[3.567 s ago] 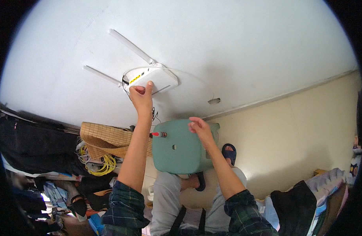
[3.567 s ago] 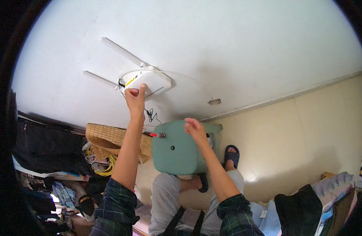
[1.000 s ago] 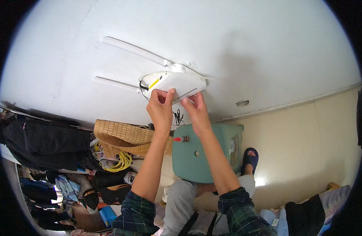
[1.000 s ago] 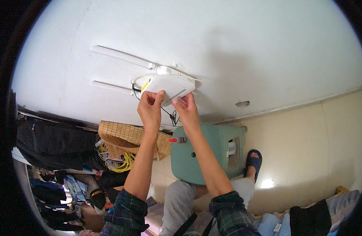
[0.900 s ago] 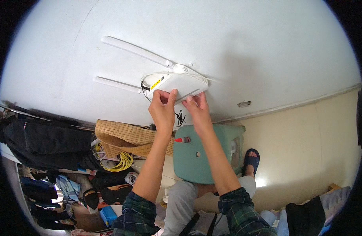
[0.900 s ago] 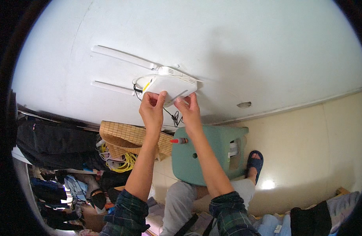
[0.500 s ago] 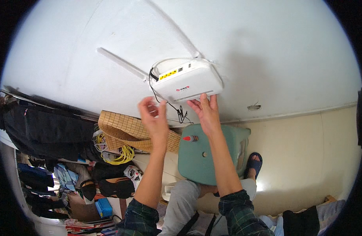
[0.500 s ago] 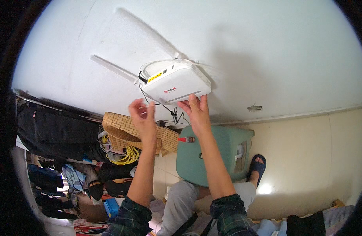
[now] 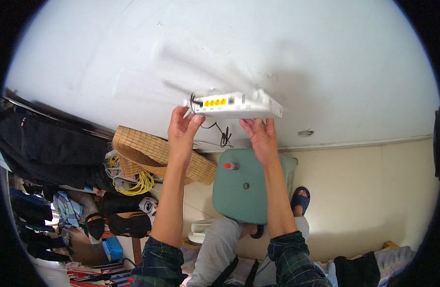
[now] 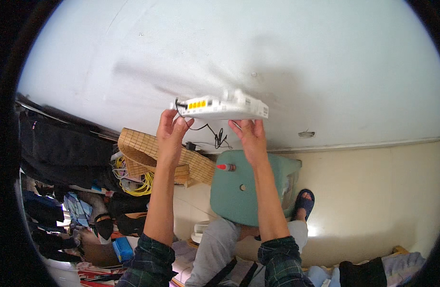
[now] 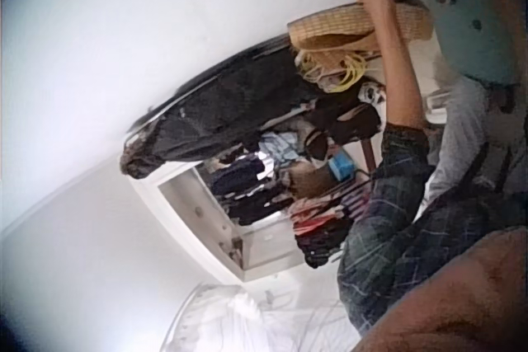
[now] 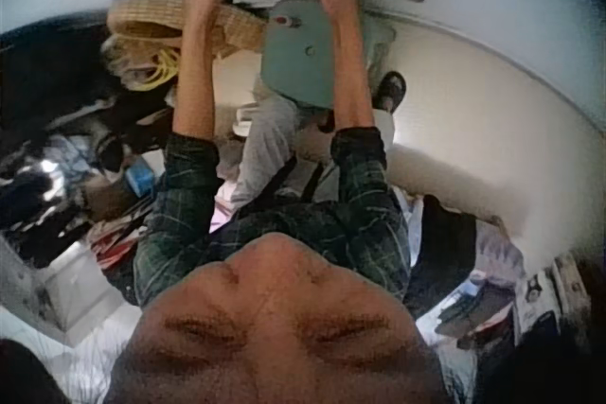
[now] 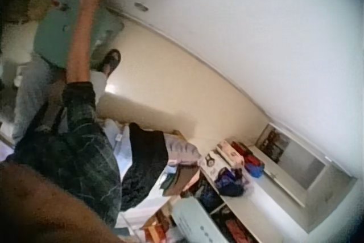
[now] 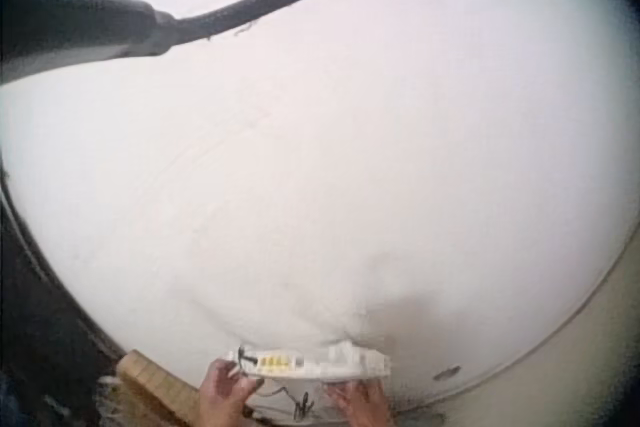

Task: The person applies adhesive to the ceiling and mounts a white wireless router. They then place a small fan on a stool next to the router.

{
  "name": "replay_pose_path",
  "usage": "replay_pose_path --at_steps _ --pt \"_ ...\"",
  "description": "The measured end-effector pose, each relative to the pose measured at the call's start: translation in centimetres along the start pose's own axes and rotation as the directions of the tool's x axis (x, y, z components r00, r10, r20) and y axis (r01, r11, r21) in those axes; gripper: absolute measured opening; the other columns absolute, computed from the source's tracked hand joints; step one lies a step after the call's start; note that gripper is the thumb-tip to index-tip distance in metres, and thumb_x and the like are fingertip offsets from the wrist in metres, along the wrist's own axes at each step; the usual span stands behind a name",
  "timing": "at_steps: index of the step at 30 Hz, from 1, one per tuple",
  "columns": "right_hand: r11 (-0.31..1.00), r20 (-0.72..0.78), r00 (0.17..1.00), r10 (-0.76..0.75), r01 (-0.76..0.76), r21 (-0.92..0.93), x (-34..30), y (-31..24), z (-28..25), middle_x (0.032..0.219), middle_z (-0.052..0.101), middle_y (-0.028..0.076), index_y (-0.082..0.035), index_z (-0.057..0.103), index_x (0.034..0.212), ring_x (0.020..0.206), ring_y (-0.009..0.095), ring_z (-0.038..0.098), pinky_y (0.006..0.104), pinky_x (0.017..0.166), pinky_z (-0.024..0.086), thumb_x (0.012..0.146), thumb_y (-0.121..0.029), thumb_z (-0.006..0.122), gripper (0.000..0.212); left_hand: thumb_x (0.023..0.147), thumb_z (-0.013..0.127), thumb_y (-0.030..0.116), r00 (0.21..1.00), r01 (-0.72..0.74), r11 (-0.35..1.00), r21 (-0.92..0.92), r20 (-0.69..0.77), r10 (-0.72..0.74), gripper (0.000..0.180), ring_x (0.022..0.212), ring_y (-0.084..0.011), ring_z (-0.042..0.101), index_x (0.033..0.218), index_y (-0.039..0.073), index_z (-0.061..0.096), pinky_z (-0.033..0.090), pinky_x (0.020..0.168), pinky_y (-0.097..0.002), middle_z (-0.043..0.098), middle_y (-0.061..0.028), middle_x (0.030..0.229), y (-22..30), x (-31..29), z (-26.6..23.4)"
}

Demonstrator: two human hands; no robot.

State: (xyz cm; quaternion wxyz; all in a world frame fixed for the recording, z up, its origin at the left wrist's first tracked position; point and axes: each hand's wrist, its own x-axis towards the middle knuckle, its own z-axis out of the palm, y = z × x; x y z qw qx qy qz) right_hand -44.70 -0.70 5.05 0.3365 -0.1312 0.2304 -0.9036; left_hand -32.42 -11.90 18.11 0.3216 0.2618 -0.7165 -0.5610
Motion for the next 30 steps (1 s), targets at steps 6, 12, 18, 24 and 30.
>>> replay_pose_path --at_steps 6,12,18,24,30 --pt "0.975 0.173 0.971 -0.167 0.189 -0.12 -1.1 -1.1 -0.1 0.133 0.048 0.006 -0.008 0.037 0.14 0.122 0.016 0.044 0.0311 0.105 0.034 0.085 -0.012 0.066 0.062 0.087 0.063 0.019 0.995 -0.102 0.994 0.043 0.016 0.101 0.045 0.118 -0.0215 0.048 0.127 0.004 0.046 0.04 0.1 -0.0364 0.052 -0.0135 0.125 -0.3 -2.6 -0.2" --pt "0.99 0.262 0.959 -0.11 0.128 -0.054 -1.7 -2.3 1.0 0.137 0.045 0.009 -0.008 0.035 0.141 0.124 0.017 0.042 0.0312 0.106 0.034 0.081 -0.019 0.071 0.071 0.086 0.065 0.023 0.983 -0.178 0.975 0.131 -0.024 0.183 0.054 0.116 -0.0218 0.05 0.13 0.003 0.04 0.042 0.099 -0.0344 0.047 -0.0161 0.133 0.5 -4.0 -0.1" --pt "0.988 0.307 0.946 -0.103 0.134 -0.082 -2.0 -3.5 1.3 0.141 0.041 0.015 -0.005 0.031 0.142 0.127 0.02 0.041 0.0324 0.106 0.033 0.08 -0.022 0.072 0.076 0.08 0.071 0.01 0.971 -0.23 0.973 0.013 0.072 0.228 0.058 0.125 -0.0235 0.044 0.13 0.007 0.042 0.038 0.104 -0.0363 0.041 -0.0146 0.139 -0.2 -4.1 -1.1" --pt "0.996 0.095 0.992 0.081 -0.085 0.035 -2.3 4.5 -9.7 0.127 0.051 0.012 0.0 0.038 0.136 0.113 0.018 0.052 0.0301 0.091 0.046 0.087 -0.024 0.062 0.059 0.077 0.072 0.005 0.968 -0.244 0.965 0.1 0.093 0.235 0.06 0.124 -0.0224 0.044 0.129 0.008 0.042 0.041 0.103 -0.0362 0.04 -0.0137 0.139 1.2 -4.4 -0.8" --pt "0.885 0.03 0.973 0.228 -0.22 0.41 -2.8 7.2 -13.7 0.109 0.062 0.013 0.0 0.051 0.122 0.09 0.021 0.066 0.0328 0.071 0.058 0.09 -0.024 0.057 0.041 0.074 0.066 -0.012 0.95 -0.295 0.954 0.056 0.122 0.286 0.061 0.125 -0.023 0.044 0.128 0.006 0.045 0.049 0.097 -0.0314 0.041 -0.0147 0.138 1.7 -4.7 0.1"
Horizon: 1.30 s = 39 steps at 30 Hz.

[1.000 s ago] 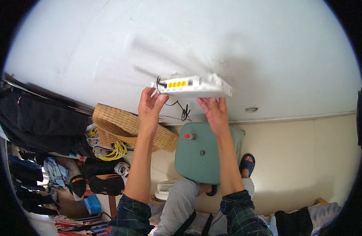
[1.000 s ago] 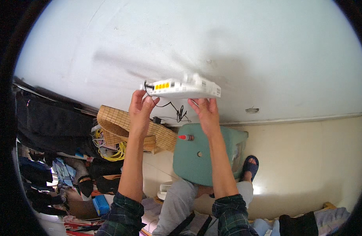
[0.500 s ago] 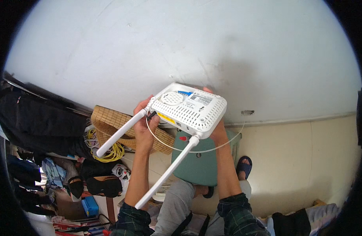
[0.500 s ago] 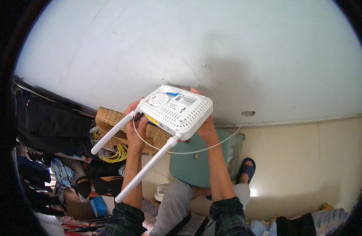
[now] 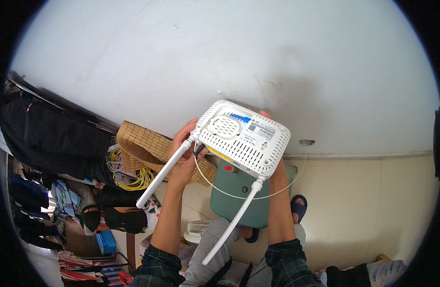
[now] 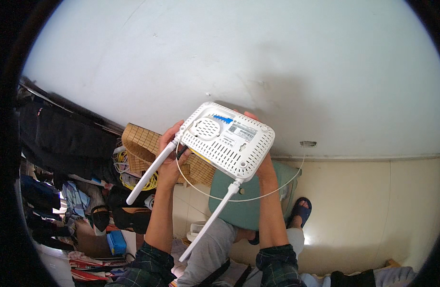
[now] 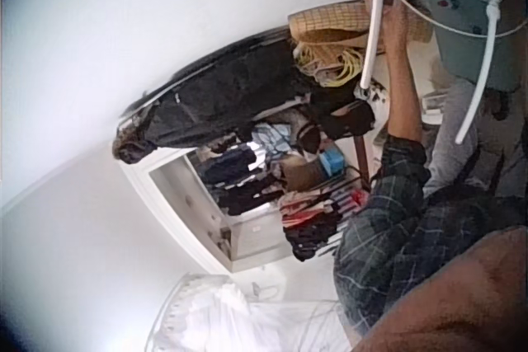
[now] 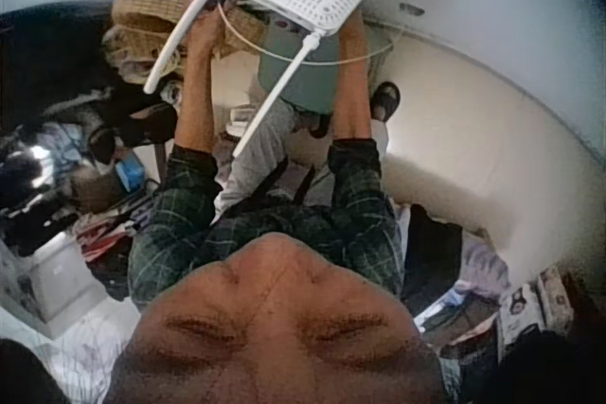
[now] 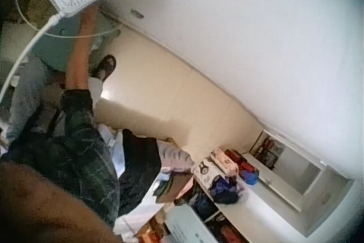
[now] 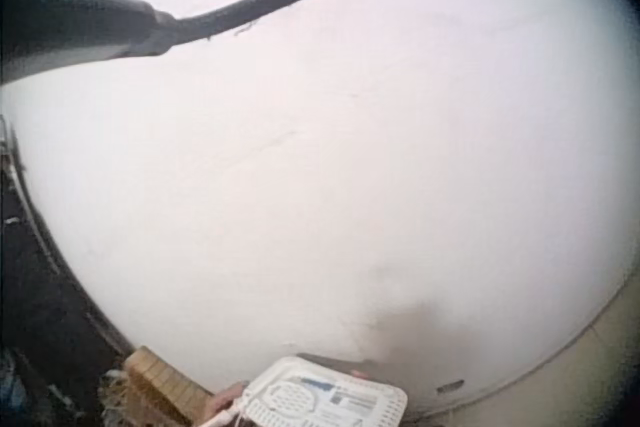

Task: The person applies adhesive to the ceiling and mounts a white wireless router. They then place a small fan on a stool next to the router.

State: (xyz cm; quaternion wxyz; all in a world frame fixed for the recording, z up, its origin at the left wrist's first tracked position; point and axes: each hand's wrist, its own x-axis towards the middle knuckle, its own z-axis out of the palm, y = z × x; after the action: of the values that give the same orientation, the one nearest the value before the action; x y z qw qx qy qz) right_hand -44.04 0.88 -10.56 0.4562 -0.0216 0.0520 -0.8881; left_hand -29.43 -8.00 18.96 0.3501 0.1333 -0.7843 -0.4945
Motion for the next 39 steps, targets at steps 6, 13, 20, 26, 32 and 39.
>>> replay_pose_path --at_steps 6,13,20,26,32,39 --pt "0.966 0.296 0.938 -0.18 0.225 -0.125 -1.4 -1.2 9.1 0.107 0.063 0.016 0.002 0.053 0.117 0.083 0.023 0.067 0.0345 0.066 0.059 0.092 -0.022 0.053 0.034 0.073 0.079 0.016 0.998 0.029 0.988 0.153 -0.05 -0.022 0.062 0.12 -0.0238 0.05 0.126 0.008 0.049 0.045 0.099 -0.0355 0.047 -0.0141 0.134 0.1 -0.7 -0.4" --pt "0.981 0.22 0.963 -0.154 0.176 -0.084 -3.3 -1.2 8.1 0.108 0.063 0.016 0.002 0.053 0.117 0.084 0.023 0.067 0.035 0.068 0.059 0.092 -0.022 0.053 0.035 0.071 0.08 0.015 0.997 -0.082 0.957 0.279 0.02 0.08 0.068 0.12 -0.0265 0.05 0.129 0.008 0.045 0.044 0.101 -0.038 0.047 -0.0165 0.133 -0.2 -0.9 -0.6" --pt "0.987 0.175 0.975 -0.134 0.147 -0.062 -4.6 -0.9 7.4 0.108 0.063 0.016 0.002 0.052 0.118 0.085 0.023 0.067 0.0354 0.069 0.058 0.092 -0.023 0.053 0.036 0.068 0.08 0.009 0.993 -0.115 0.935 0.337 0.045 0.106 0.067 0.12 -0.0278 0.05 0.126 0.007 0.047 0.043 0.101 -0.0398 0.048 -0.0172 0.132 0.7 -1.1 -0.4" --pt "0.989 0.165 0.978 -0.13 0.139 -0.042 -4.3 -0.8 7.5 0.108 0.063 0.016 0.002 0.052 0.118 0.086 0.023 0.066 0.0359 0.07 0.058 0.092 -0.023 0.052 0.036 0.072 0.076 0.009 0.982 -0.184 0.876 0.446 0.058 0.177 0.055 0.119 -0.029 0.051 0.122 0.009 0.053 0.044 0.098 -0.0378 0.053 -0.015 0.128 1.0 -1.0 -0.3" --pt "0.991 0.157 0.979 -0.129 0.135 -0.026 -4.2 -0.8 7.4 0.109 0.062 0.016 0.002 0.052 0.119 0.087 0.023 0.066 0.0363 0.071 0.058 0.092 -0.024 0.052 0.037 0.071 0.077 0.008 0.964 -0.267 0.786 0.558 0.157 0.217 0.051 0.114 -0.0315 0.055 0.118 0.007 0.055 0.046 0.095 -0.0378 0.056 -0.017 0.123 1.9 -0.6 -0.4" --pt "0.993 0.138 0.984 -0.115 0.118 -0.009 -4.4 -0.7 7.2 0.109 0.062 0.017 0.001 0.051 0.119 0.088 0.024 0.066 0.0368 0.072 0.058 0.092 -0.024 0.052 0.037 0.071 0.076 0.007 0.941 -0.331 0.745 0.579 0.264 0.213 0.047 0.108 -0.033 0.057 0.114 0.005 0.056 0.048 0.089 -0.0364 0.057 -0.0197 0.12 1.9 -0.3 -2.0"
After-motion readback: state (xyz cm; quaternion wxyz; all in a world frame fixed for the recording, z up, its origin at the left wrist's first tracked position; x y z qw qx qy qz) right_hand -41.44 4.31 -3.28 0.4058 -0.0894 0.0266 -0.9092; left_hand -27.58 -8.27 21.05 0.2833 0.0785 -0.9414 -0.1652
